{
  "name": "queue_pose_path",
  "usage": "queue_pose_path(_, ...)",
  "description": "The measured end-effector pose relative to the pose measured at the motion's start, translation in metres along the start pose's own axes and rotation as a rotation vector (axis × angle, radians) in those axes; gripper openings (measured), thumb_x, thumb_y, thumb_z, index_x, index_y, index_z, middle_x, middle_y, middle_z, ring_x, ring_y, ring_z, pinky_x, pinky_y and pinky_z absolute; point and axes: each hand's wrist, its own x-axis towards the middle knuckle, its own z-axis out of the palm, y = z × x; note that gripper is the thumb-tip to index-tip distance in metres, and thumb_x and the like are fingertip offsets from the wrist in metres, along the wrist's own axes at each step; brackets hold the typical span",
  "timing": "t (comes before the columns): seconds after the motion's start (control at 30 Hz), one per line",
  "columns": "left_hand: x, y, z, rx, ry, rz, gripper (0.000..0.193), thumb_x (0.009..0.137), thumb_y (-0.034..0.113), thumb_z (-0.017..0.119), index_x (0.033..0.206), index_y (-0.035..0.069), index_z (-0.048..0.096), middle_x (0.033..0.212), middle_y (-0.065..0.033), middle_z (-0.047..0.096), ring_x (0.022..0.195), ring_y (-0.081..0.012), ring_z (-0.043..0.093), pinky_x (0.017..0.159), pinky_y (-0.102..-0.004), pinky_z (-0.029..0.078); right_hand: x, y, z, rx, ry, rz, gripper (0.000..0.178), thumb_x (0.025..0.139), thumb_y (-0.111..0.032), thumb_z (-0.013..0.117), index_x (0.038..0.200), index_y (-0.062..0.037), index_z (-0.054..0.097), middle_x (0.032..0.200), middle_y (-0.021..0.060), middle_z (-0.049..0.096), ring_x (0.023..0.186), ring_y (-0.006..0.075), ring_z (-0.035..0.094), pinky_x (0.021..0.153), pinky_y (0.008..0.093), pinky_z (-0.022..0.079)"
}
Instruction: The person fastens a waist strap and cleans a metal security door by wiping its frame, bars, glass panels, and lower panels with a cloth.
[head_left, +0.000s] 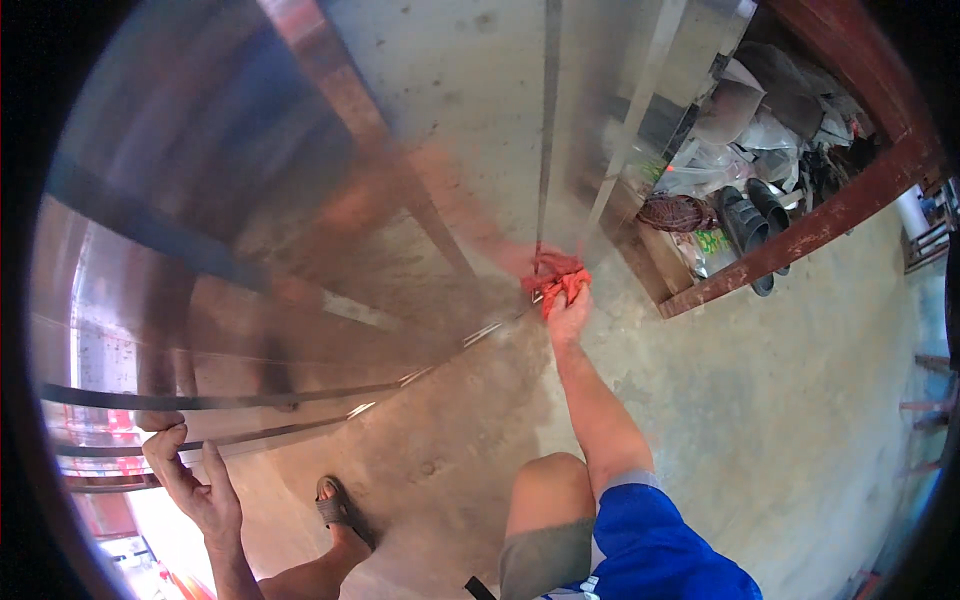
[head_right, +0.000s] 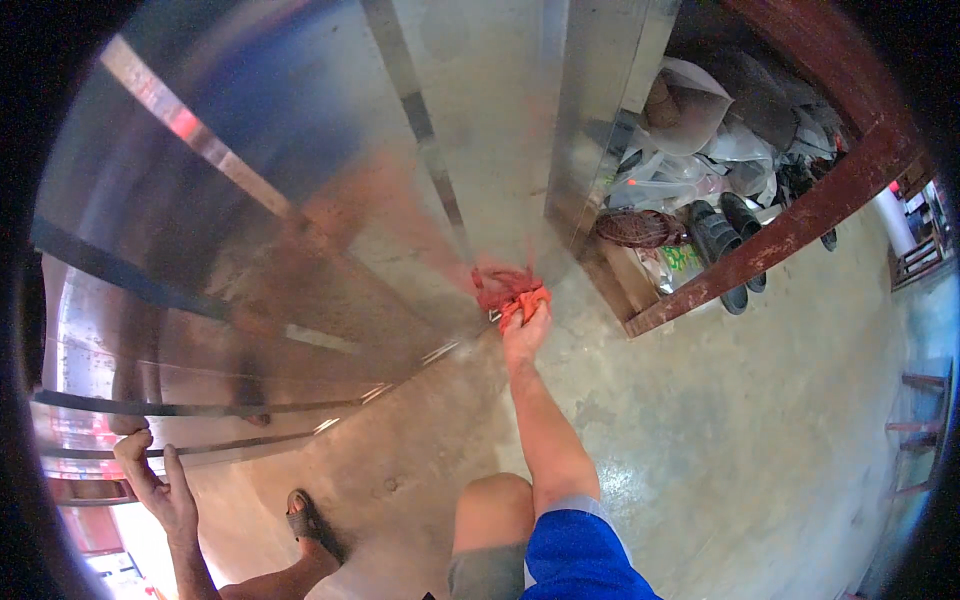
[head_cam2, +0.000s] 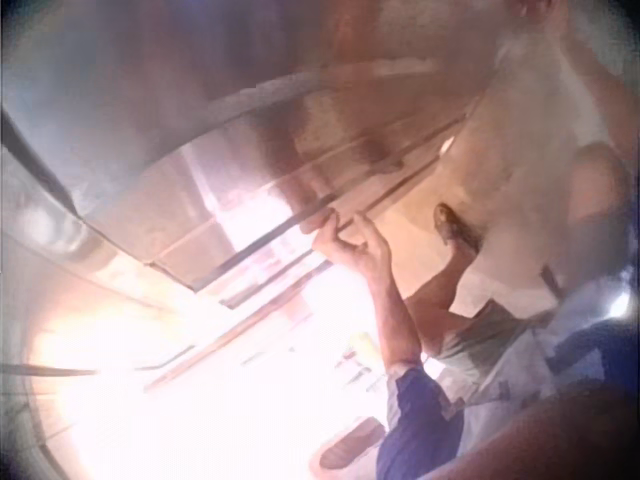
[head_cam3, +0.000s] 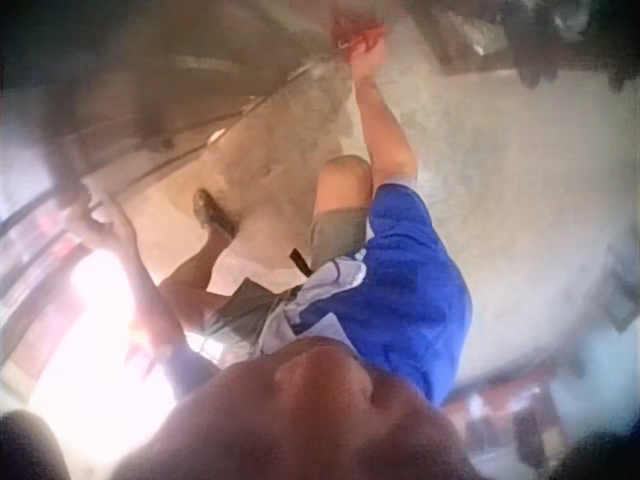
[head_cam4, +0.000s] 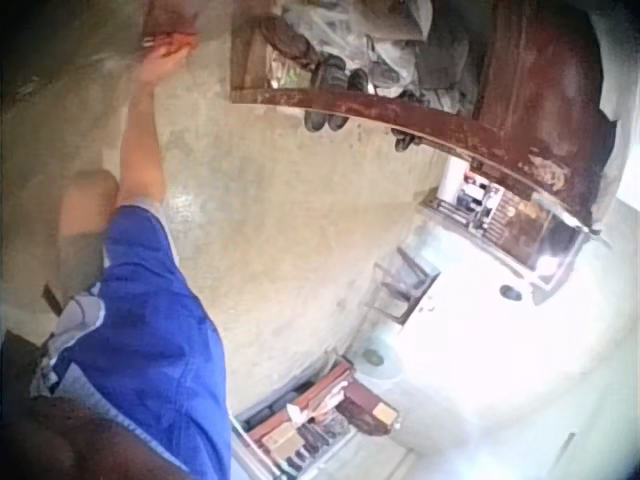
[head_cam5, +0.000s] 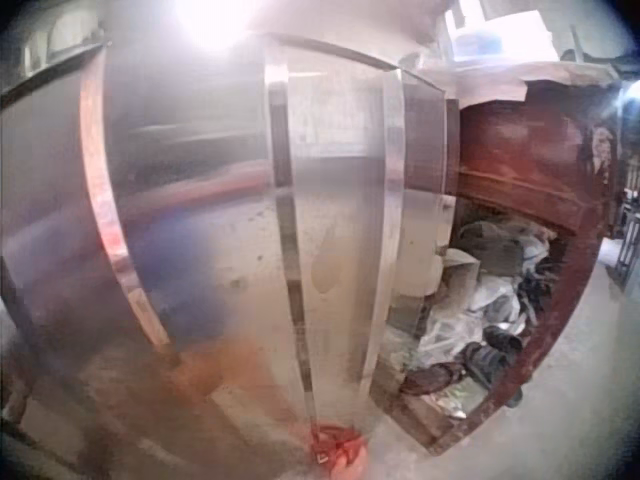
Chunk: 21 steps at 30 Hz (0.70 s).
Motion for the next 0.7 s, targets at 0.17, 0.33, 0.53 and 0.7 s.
queue_pose_path(0.17, 0.000, 0.000, -0.001, 0.036, -0.021, 0.010, 0.031, 0.086, -0.008, 0.056, 0.115, 0.001, 0.051, 0.112, -0.0107, 0.047, 0.107, -0.0244, 0.047, 0.098, -0.0361, 0.035, -0.022, -0.017, -0.011, -0.226, -0.148, -0.077, 0.052, 0.076, -0.003, 0.065, 0.126, -0.0020, 0.052, 0.118, 0.0233, 0.050, 0.111, 0.0417, 0.050, 0.098, 0.0462, 0.042)
queue_pose_path(0.33, 0.001, 0.004, 0.005, 0.070, 0.033, 0.022, 0.025, 0.086, -0.006, 0.058, 0.110, 0.000, 0.052, 0.107, -0.0107, 0.049, 0.103, -0.0254, 0.048, 0.095, -0.0356, 0.036, 0.014, 0.002, -0.058, -0.210, -0.639, -0.294, 0.052, 0.075, -0.002, 0.063, 0.126, -0.0061, 0.057, 0.112, 0.0203, 0.056, 0.112, 0.0390, 0.051, 0.099, 0.0430, 0.043)
queue_pose_path(0.53, 0.004, 0.011, -0.003, 0.099, -0.024, 0.024, 0.028, 0.083, -0.005, 0.060, 0.109, 0.001, 0.053, 0.107, -0.0138, 0.049, 0.102, -0.0289, 0.049, 0.093, -0.0382, 0.038, 0.008, 0.018, -0.074, 0.115, -0.620, 0.023, 0.049, 0.076, 0.001, 0.061, 0.124, -0.0054, 0.058, 0.117, 0.0185, 0.059, 0.110, 0.0352, 0.057, 0.097, 0.0384, 0.046)
queue_pose_path(0.7, 0.001, 0.007, -0.003, 0.104, -0.020, 0.002, 0.027, 0.082, -0.004, 0.060, 0.108, 0.001, 0.053, 0.105, -0.0130, 0.048, 0.103, -0.0279, 0.048, 0.093, -0.0387, 0.037, 0.030, 0.025, -0.043, 0.031, -0.226, 0.117, 0.044, 0.079, -0.007, 0.065, 0.122, -0.0002, 0.057, 0.115, 0.0245, 0.059, 0.107, 0.0403, 0.055, 0.097, 0.0436, 0.044)
